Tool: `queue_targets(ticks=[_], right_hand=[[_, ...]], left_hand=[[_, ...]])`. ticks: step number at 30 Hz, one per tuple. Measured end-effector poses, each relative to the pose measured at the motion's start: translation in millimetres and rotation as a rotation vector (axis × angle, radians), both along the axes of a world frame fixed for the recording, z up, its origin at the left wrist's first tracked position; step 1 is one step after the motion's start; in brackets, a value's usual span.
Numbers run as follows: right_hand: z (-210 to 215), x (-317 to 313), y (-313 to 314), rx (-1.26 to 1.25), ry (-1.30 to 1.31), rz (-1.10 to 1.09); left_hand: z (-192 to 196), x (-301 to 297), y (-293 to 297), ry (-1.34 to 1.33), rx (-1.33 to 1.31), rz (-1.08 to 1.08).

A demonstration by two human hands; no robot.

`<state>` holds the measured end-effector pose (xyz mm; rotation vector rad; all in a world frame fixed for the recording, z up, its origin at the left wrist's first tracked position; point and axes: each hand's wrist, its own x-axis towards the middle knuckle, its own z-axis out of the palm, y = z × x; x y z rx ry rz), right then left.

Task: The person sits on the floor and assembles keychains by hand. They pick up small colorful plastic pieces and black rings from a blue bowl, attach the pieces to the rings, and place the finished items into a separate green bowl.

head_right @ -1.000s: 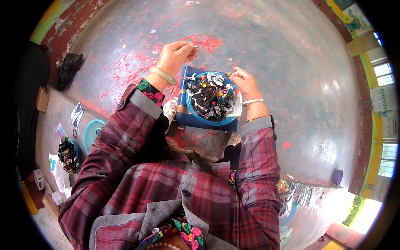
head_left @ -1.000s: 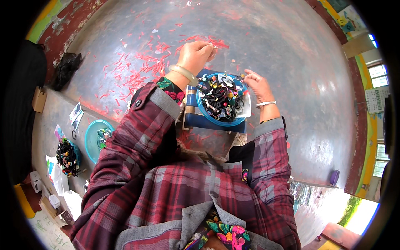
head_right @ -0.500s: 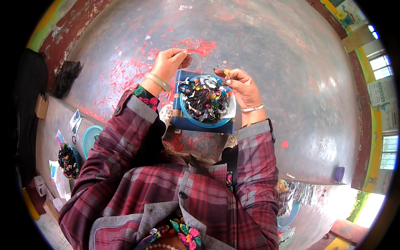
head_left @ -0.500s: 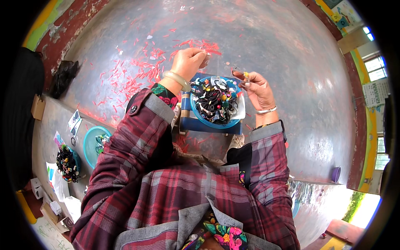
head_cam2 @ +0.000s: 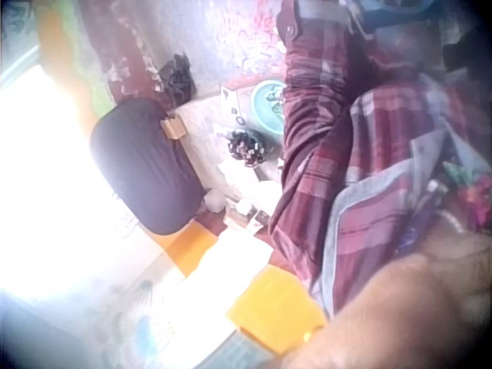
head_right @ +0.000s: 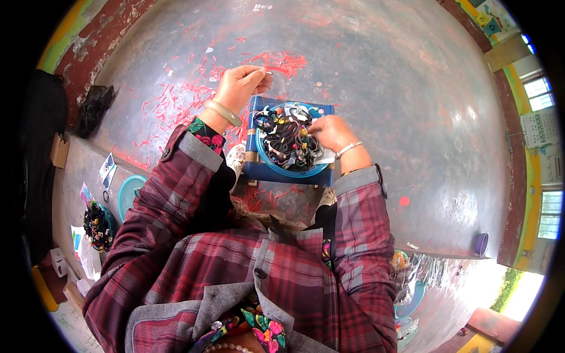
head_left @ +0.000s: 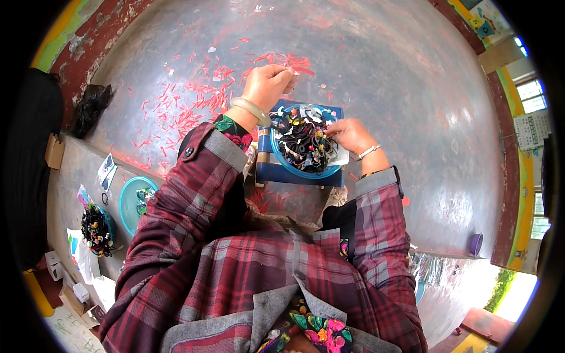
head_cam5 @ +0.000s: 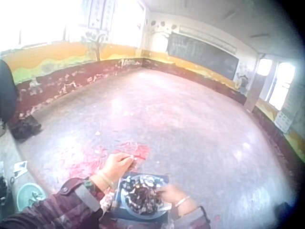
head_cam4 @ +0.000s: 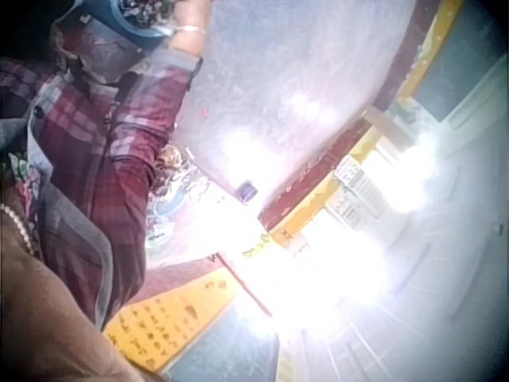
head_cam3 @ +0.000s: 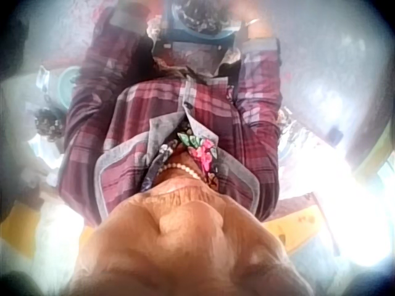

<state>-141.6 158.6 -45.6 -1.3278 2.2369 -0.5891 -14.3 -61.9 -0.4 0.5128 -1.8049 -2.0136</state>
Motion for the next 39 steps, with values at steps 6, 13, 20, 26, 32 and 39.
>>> queue_targets(ticks=[6, 13, 20, 26, 32, 39], right_hand=[[-21.9, -21.9, -15.8, -0.047, 0.191, -0.300], [-54.3, -23.9, -49.0, 0.208, 0.292, -0.417], [-62.9, -33.6, -45.8, -0.061, -0.104, -0.533], [-26.8, -18.9, -41.2, -0.505, -0.613, -0.516], [4.1, -15.2, -20.8, -0.652, -1.059, -0.542], [19.6, -3.6, -4.3, -0.651, -1.243, -0.685]], left_hand=[[-2.0, -1.7, 1.2, -0.028, -0.030, -0.001], [-6.1, -2.2, -2.6, -0.032, -0.050, -0.003], [-2.6, -2.4, -2.2, -0.013, -0.005, 0.023], [-3.9, -1.7, -4.9, -0.001, -0.003, 0.046], [-4.0, -2.6, -4.0, 0.008, 0.027, 0.055], [-4.2, -1.9, -3.3, 0.001, -0.008, 0.045]])
